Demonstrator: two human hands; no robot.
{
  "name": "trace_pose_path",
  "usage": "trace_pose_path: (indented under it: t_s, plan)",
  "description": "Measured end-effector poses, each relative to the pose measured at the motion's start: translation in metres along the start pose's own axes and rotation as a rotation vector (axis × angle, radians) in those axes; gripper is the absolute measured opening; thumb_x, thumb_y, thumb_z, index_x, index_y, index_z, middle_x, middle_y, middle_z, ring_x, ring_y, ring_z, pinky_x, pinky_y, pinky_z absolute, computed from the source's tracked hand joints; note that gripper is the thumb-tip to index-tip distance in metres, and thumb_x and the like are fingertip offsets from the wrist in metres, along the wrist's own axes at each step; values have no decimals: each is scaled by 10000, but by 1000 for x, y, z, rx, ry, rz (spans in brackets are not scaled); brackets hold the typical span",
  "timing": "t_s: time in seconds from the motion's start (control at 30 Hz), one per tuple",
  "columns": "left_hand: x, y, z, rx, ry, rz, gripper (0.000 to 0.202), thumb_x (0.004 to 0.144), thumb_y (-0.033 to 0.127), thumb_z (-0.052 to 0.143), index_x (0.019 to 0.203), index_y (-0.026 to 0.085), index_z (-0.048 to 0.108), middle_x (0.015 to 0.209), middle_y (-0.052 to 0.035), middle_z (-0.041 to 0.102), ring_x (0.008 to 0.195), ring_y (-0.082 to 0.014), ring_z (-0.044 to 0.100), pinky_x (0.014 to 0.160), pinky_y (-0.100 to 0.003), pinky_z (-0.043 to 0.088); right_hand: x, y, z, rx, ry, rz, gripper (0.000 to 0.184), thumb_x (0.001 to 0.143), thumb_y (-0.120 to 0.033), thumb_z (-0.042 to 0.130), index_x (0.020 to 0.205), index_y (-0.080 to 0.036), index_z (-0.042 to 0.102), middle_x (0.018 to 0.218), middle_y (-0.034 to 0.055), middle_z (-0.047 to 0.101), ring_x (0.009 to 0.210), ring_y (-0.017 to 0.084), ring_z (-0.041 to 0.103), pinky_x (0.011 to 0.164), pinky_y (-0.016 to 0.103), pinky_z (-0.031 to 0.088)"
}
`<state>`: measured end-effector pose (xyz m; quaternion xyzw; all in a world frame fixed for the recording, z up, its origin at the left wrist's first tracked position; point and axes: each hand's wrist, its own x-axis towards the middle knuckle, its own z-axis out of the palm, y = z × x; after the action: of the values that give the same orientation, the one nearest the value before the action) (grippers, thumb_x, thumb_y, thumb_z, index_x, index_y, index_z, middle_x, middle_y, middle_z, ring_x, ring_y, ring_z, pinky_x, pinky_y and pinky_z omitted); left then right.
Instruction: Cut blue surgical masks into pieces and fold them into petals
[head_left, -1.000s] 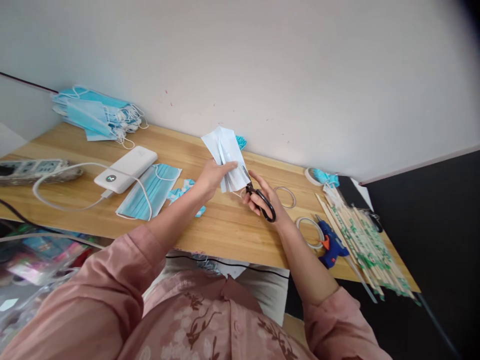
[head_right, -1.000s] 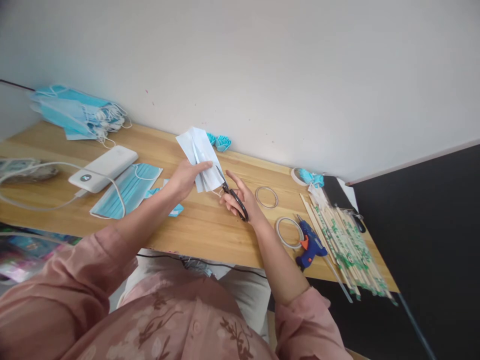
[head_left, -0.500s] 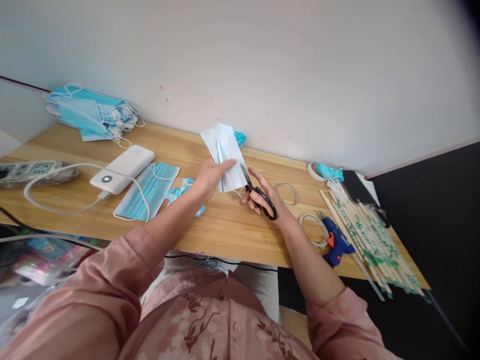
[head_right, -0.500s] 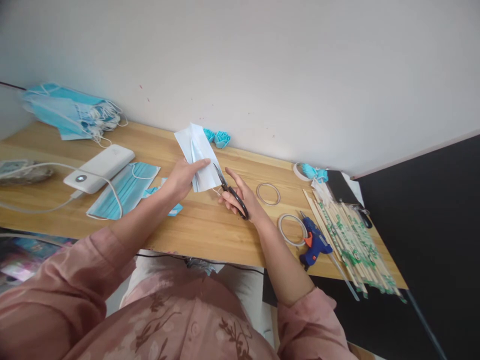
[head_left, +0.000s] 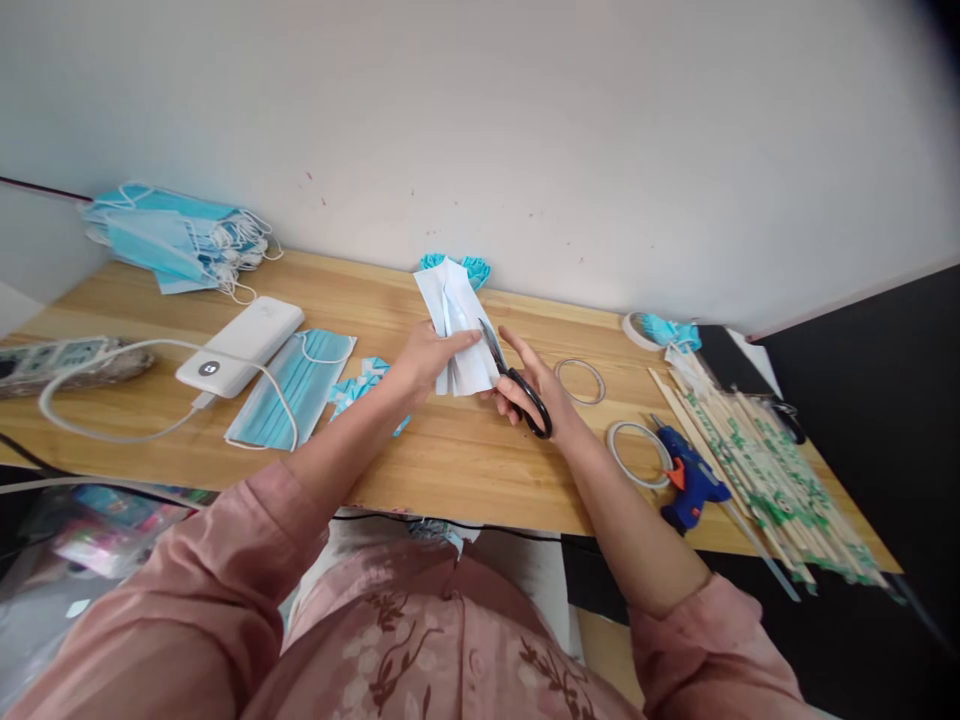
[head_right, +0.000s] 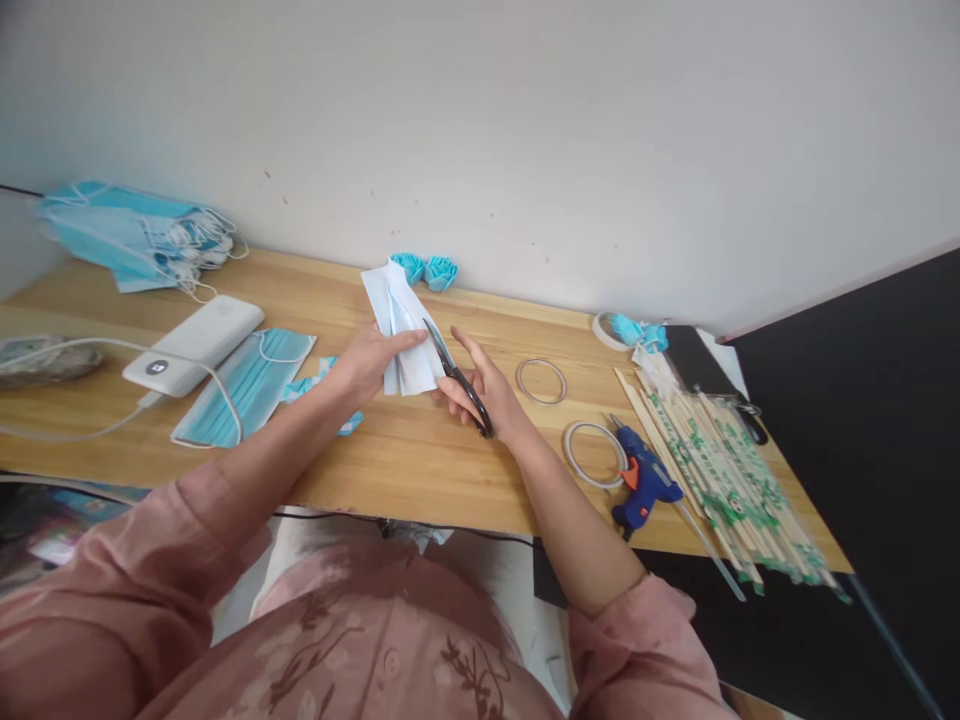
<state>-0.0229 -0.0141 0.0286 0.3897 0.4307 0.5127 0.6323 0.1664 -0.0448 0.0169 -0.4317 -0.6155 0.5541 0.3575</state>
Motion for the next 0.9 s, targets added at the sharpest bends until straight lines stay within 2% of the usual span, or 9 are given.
trace_pose_path:
  t_s: [0.17, 0.3, 0.37, 0.43, 0.57, 0.9]
  plan:
    - [0, -1, 0, -21, -23, 0, 398, 606, 386, 826, 863, 128, 664, 815, -96, 729, 713, -244, 675, 694, -386, 548, 5, -1, 3, 50, 10, 22, 995, 810, -529, 728, 1586, -211, 193, 808, 31, 715, 609, 128, 636, 446, 202, 512]
    - [1, 1, -1, -14, 32, 20, 376, 619, 390, 818, 848, 136, 662, 824, -89, 727, 738, -241, 675, 714, -374, 535, 11, -14, 2, 33, 4, 146, 985, 765, -472, 785, 1567, -257, 256, 763, 1, 680, 646, 147, 646, 487, 237, 575]
    - [2, 2, -2, -31, 68, 34, 377, 631, 398, 811, 866, 138, 674, 869, -93, 738, 790, -247, 685, 749, -370, 538, 14, -20, 0, 18, 9, 166, 964, 749, -459, 795, 1551, -265, 297, 732, -10, 667, 610, 135, 619, 449, 215, 545]
    - [3, 4, -3, -41, 92, 45, 399, 633, 412, 810, 894, 136, 687, 906, -101, 748, 845, -261, 693, 785, -373, 542, 16, -22, 0, 36, 0, 139, 933, 756, -482, 777, 1536, -245, 323, 723, -9, 668, 558, 113, 577, 392, 180, 466]
    - [3, 6, -6, -31, 70, 36, 442, 612, 432, 820, 901, 125, 689, 900, -116, 751, 849, -283, 698, 790, -395, 549, 15, -16, 2, 144, -43, 63, 899, 773, -544, 736, 1511, -213, 344, 730, -5, 674, 465, 60, 459, 358, 156, 310]
    - [-3, 12, -2, -30, 31, 7, 424, 611, 404, 826, 903, 135, 679, 918, -119, 745, 845, -287, 693, 785, -415, 561, 11, -1, 0, 175, -68, -5, 962, 778, -562, 737, 1552, -259, 253, 700, -16, 650, 491, 87, 497, 381, 170, 329]
